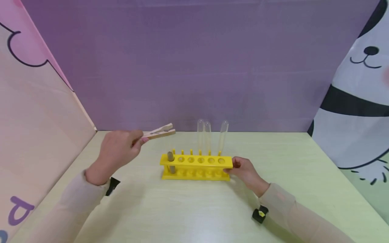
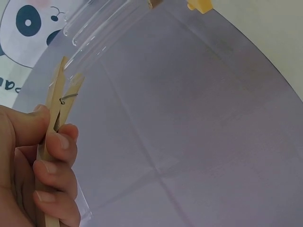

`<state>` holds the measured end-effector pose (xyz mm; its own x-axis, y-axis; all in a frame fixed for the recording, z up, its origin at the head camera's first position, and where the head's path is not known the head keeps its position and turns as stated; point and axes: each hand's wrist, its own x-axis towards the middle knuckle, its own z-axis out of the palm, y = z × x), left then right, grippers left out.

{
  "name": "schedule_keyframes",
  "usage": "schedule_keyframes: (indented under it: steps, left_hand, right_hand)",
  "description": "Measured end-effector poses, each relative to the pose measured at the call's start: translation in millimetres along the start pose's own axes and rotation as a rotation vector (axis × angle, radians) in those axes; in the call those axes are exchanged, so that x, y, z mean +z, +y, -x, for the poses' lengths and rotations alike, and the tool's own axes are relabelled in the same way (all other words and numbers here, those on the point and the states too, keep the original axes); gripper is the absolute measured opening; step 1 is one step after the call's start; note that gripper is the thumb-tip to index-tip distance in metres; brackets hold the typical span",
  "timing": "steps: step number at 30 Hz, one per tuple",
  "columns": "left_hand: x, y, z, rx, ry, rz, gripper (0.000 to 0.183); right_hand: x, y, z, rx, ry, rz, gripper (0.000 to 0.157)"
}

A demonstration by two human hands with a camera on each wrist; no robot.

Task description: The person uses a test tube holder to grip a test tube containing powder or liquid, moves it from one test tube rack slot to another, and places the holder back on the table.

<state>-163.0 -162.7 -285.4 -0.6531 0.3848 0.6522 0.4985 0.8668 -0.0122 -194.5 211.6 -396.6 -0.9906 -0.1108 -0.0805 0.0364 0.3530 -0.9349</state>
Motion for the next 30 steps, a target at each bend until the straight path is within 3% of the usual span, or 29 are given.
schedule_keyframes:
  steps: [12, 30]
  left_hand:
    - [6.8, 1.3, 2.4, 0.007, -0.005, -0.007, 0.032]
    - [16.6, 2.1, 9.5, -0.038, -0.129, -0.009, 0.031]
  right_hand:
    - [-1.3, 0.7, -1.9, -0.008, -0.012, -0.001, 0.018]
    - [-0.9, 0.0, -1.4, -0.013, -0.006, 0.003, 0.017]
